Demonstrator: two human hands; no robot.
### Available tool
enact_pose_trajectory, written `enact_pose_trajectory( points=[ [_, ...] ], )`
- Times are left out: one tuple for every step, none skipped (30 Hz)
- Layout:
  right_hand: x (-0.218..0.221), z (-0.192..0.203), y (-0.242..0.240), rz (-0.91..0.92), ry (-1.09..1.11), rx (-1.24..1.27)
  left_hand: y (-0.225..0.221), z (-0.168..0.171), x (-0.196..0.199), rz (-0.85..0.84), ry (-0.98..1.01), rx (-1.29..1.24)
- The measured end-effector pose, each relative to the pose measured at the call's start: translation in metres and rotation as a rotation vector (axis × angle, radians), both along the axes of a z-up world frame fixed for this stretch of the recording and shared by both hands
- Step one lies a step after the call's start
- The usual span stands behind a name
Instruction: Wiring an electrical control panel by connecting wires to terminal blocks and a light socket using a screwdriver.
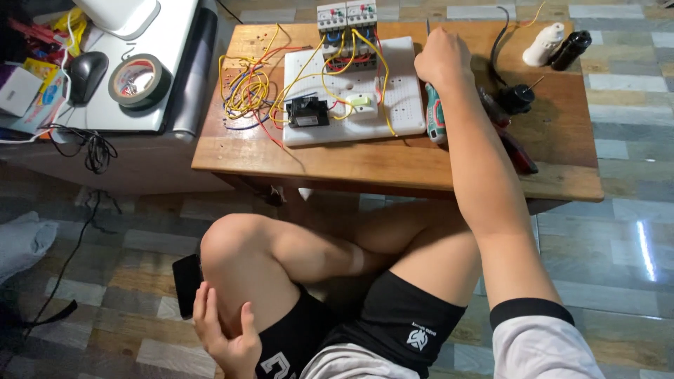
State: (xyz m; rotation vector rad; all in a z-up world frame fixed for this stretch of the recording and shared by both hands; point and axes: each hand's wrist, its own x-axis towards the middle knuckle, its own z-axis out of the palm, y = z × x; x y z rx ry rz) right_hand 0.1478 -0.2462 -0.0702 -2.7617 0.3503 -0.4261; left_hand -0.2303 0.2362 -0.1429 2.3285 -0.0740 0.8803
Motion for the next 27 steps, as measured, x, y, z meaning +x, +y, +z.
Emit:
enact_pose_trajectory(
  points=[
    [0.001,0.002,0.001,-0.002,0.032,0.012,0.001,0.002,-0.002,0.000,-0.005,-0.008],
    [-0.001,0.006,0.004,-0.004,0.029,0.015,0.001,0.002,-0.001,-0.001,-0.008,-0.005],
    [-0.002,0.010,0.006,-0.014,0.063,0.030,0.000,0.002,0.000,0.000,-0.007,-0.013],
    [-0.004,0.013,0.007,-0.027,0.100,0.044,-0.001,0.003,0.002,-0.002,-0.004,-0.021],
    [-0.003,0.015,0.007,-0.032,0.099,0.047,-0.002,0.002,0.008,-0.007,-0.004,-0.019],
    [-0.006,0.015,0.007,-0.040,0.090,0.045,-0.003,0.001,0.012,0.013,0.027,-0.030],
    [-0.008,0.014,0.007,-0.048,0.080,0.042,-0.005,0.000,0.016,0.033,0.058,-0.041],
    [-0.010,0.013,0.006,-0.060,0.089,0.048,-0.004,-0.001,0.022,0.021,0.067,-0.035],
    [-0.012,0.014,0.005,-0.059,0.094,0.044,-0.004,-0.001,0.028,0.029,0.079,-0.033],
    [-0.010,0.018,0.003,-0.062,0.087,0.037,-0.005,-0.002,0.039,0.033,0.081,-0.034],
    [-0.015,0.022,0.001,-0.076,0.086,0.040,-0.007,-0.002,0.048,0.018,0.080,-0.031],
    [-0.018,0.026,-0.001,-0.094,0.030,-0.003,-0.009,-0.002,0.058,0.025,0.080,-0.033],
    [-0.020,0.031,-0.002,-0.112,-0.024,-0.047,-0.011,-0.002,0.069,0.031,0.081,-0.035],
    [-0.025,0.038,-0.014,-0.124,-0.032,-0.046,-0.019,0.006,0.082,0.018,0.073,-0.034],
    [-0.030,0.044,-0.025,-0.153,-0.219,0.047,-0.027,0.013,0.095,-0.078,0.035,-0.062],
    [-0.032,0.051,-0.032,-0.167,-0.406,0.137,-0.034,0.020,0.105,-0.162,-0.002,-0.093],
    [-0.043,0.057,-0.048,-0.167,-0.413,0.136,-0.046,0.041,0.124,-0.162,-0.010,-0.095],
    [-0.049,0.063,-0.062,-0.257,-0.474,0.005,-0.058,0.060,0.140,-0.289,-0.063,-0.060],
    [-0.055,0.067,-0.075,-0.346,-0.535,-0.126,-0.069,0.078,0.157,-0.414,-0.116,-0.022],
    [-0.053,0.055,-0.089,-0.332,-0.528,-0.123,-0.081,0.092,0.178,-0.400,-0.108,-0.022],
    [-0.052,0.043,-0.103,-0.391,-0.459,-0.146,-0.092,0.104,0.200,-0.537,-0.224,-0.056],
    [-0.049,0.034,-0.121,-0.449,-0.395,-0.177,-0.106,0.114,0.223,-0.674,-0.347,-0.096],
    [-0.041,0.016,-0.135,-0.435,-0.394,-0.183,-0.118,0.132,0.244,-0.660,-0.347,-0.102],
    [-0.038,0.000,-0.153,-0.472,-0.339,-0.177,-0.130,0.150,0.264,-0.781,-0.378,-0.094],
    [-0.036,-0.016,-0.171,-0.510,-0.283,-0.171,-0.142,0.168,0.285,-0.902,-0.410,-0.084],
    [-0.037,-0.017,-0.169,-0.514,-0.278,-0.179,-0.158,0.170,0.312,-0.906,-0.406,-0.094],
    [-0.038,-0.016,-0.168,-0.514,-0.259,-0.155,-0.174,0.173,0.339,-0.972,-0.456,-0.128]
  ],
)
